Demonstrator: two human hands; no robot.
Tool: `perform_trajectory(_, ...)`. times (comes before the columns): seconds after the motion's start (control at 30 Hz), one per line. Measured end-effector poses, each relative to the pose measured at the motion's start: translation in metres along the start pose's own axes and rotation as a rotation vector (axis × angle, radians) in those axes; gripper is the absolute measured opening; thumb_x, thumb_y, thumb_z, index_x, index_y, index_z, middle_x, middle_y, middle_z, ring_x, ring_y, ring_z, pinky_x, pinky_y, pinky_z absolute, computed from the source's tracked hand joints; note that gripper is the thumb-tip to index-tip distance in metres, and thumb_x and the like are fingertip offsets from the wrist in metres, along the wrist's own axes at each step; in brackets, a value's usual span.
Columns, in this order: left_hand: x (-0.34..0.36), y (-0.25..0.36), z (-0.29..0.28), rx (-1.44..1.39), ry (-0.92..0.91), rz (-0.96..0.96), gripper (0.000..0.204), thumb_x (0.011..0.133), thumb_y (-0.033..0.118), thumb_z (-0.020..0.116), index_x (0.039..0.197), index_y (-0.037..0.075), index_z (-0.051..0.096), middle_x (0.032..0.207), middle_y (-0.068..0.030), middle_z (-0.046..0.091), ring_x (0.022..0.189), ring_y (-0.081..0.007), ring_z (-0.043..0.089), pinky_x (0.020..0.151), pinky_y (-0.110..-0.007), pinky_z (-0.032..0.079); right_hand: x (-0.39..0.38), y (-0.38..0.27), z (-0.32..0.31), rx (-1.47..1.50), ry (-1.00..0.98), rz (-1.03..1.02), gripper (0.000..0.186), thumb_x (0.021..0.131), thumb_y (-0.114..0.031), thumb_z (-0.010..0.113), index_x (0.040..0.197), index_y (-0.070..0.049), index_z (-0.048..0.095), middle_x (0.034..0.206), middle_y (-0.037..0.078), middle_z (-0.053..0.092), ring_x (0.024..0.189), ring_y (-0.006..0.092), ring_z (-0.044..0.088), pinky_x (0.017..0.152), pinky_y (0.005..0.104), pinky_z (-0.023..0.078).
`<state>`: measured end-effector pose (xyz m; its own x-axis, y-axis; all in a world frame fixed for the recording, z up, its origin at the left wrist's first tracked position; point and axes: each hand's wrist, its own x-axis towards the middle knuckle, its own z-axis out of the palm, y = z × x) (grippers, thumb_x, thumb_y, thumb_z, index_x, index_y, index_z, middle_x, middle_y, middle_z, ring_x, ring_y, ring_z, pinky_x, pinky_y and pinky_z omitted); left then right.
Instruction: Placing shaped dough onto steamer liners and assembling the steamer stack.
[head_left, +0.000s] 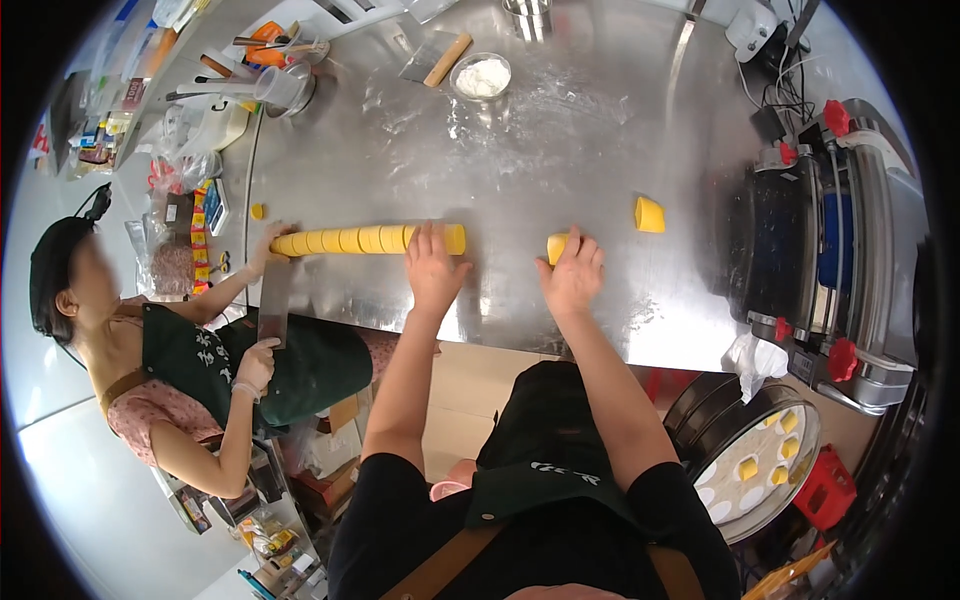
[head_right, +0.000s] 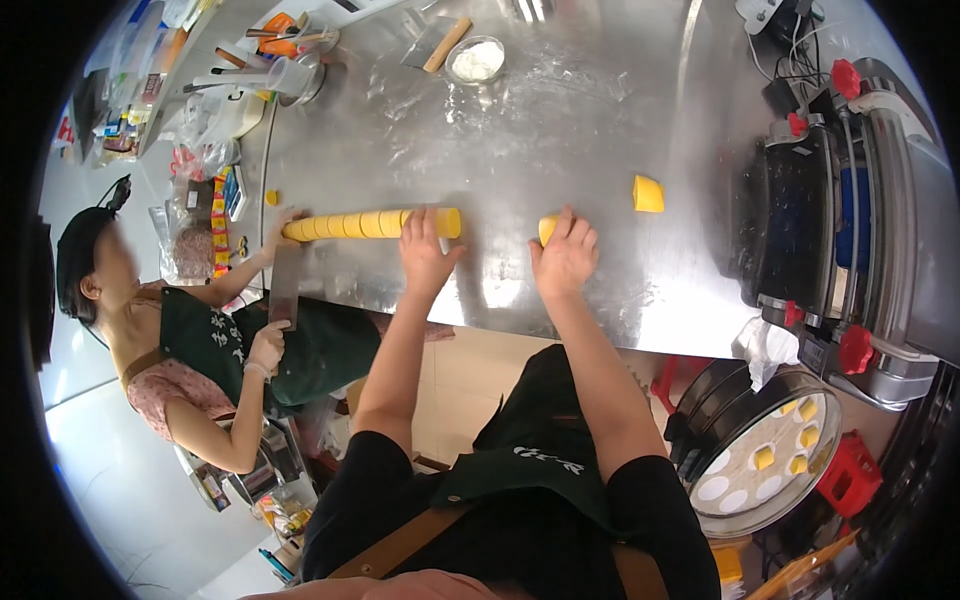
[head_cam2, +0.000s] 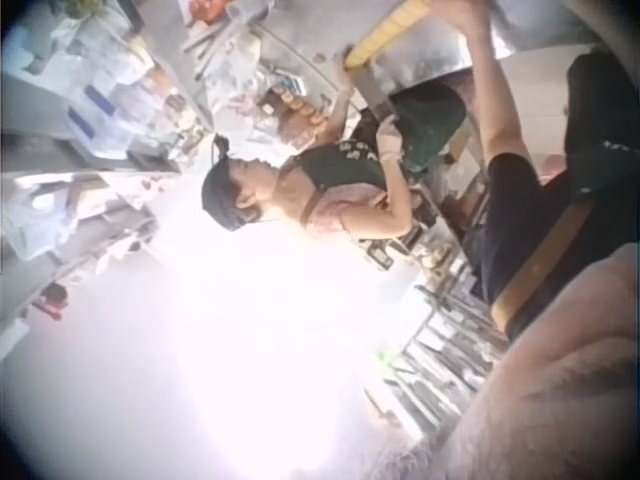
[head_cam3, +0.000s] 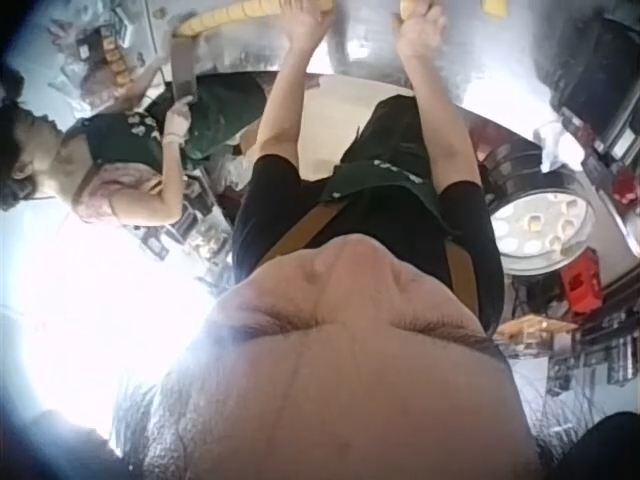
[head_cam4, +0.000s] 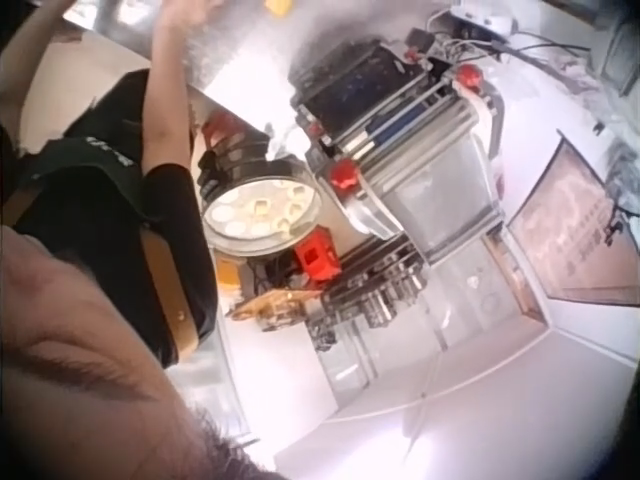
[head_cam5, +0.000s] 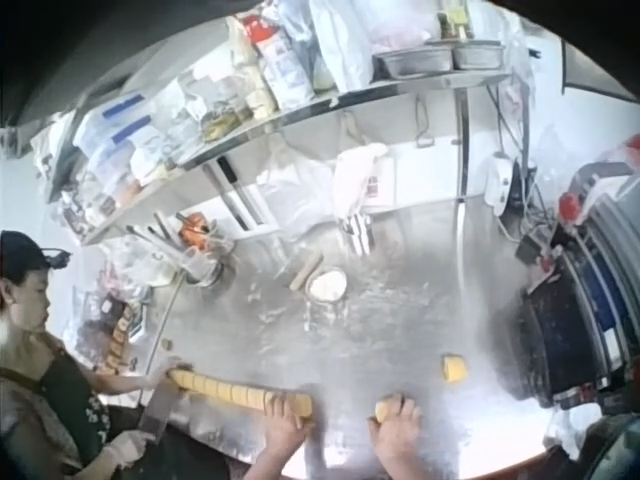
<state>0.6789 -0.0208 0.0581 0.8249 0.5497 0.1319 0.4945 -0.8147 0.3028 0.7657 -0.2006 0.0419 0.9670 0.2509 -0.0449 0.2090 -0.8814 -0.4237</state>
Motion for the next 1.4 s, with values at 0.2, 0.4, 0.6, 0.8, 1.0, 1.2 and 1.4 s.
perform_trajectory(0.2, 0.033, -0.023, -0.012, 0.203, -0.308, 0.426, 0.071, 0.055, 0.011, 0.073, 0.118, 0.008, 0.039, 0.117, -0.0096, 0.046, 0.112, -0.0262, 0.041, 0.094, -0.042, 0.029, 0.008, 0.015, -0.009, 0.096, -0.055, -0.394, 0.068, 0.056, -0.012, 0.073, 0.116, -0.005, 0.042, 0.12, 0.014, 0.038, 0.105, 0.028, 0.041, 0.085, 0.037, 0.038)
perform_trajectory(0.4, 0.045, -0.028, -0.006, 0.241, -0.371, 0.5, 0.065, 0.057, 0.011, 0.071, 0.115, 0.008, 0.042, 0.111, -0.0083, 0.049, 0.105, -0.0226, 0.047, 0.092, -0.039, 0.032, 0.021, 0.022, -0.008, 0.081, -0.155, -0.497, 0.062, 0.058, -0.009, 0.07, 0.114, -0.004, 0.045, 0.11, 0.011, 0.044, 0.101, 0.0276, 0.042, 0.085, 0.0349, 0.038)
perform_trajectory(0.6, 0.041, -0.031, -0.003, 0.239, -0.309, 0.524, 0.051, 0.057, 0.007, 0.066, 0.105, 0.007, 0.048, 0.092, -0.008, 0.051, 0.091, -0.0245, 0.051, 0.082, -0.038, 0.036, 0.019, 0.022, -0.011, 0.037, -0.127, -0.55, 0.051, 0.06, -0.008, 0.065, 0.109, -0.004, 0.049, 0.097, 0.008, 0.049, 0.093, 0.0243, 0.046, 0.079, 0.0338, 0.039)
perform_trajectory(0.8, 0.023, -0.017, -0.009, 0.262, -0.211, 0.56, 0.043, 0.06, 0.01, 0.064, 0.1, 0.006, 0.05, 0.092, -0.0089, 0.052, 0.091, -0.0244, 0.051, 0.081, -0.037, 0.035, -0.004, 0.034, -0.01, 0.052, 0.033, -0.513, 0.039, 0.068, -0.01, 0.057, 0.107, -0.004, 0.051, 0.096, 0.007, 0.05, 0.09, 0.0245, 0.048, 0.075, 0.0345, 0.041)
perform_trajectory(1.0, 0.011, -0.012, -0.001, -0.018, -0.155, 0.46, 0.047, 0.056, 0.018, 0.072, 0.096, 0.0, 0.055, 0.092, -0.0178, 0.057, 0.087, -0.0346, 0.053, 0.076, -0.041, 0.042, 0.012, 0.047, 0.013, 0.167, 0.033, -0.499, 0.02, 0.075, -0.017, 0.047, 0.087, -0.003, 0.054, 0.087, 0.013, 0.055, 0.09, 0.0269, 0.051, 0.079, 0.037, 0.042)
perform_trajectory(1.2, -0.027, 0.008, 0.001, -0.469, -0.319, 0.229, 0.042, 0.064, 0.003, 0.067, 0.102, -0.002, 0.049, 0.091, -0.011, 0.055, 0.082, -0.0236, 0.054, 0.078, -0.031, 0.041, -0.009, 0.049, -0.011, 0.352, -0.21, -0.238, 0.037, 0.055, -0.02, 0.069, 0.087, -0.006, 0.057, 0.087, 0.01, 0.058, 0.089, 0.0256, 0.054, 0.074, 0.0345, 0.044)
perform_trajectory(1.4, -0.103, 0.134, 0.005, -0.893, -0.874, -0.141, 0.033, 0.071, -0.004, 0.058, 0.102, 0.0, 0.047, 0.092, -0.0048, 0.052, 0.082, -0.0127, 0.051, 0.075, -0.026, 0.042, -0.096, 0.172, -0.059, 1.187, -0.265, 0.147, 0.054, 0.056, -0.028, 0.077, 0.099, -0.003, 0.055, 0.089, 0.01, 0.059, 0.084, 0.0192, 0.056, 0.072, 0.0297, 0.045)
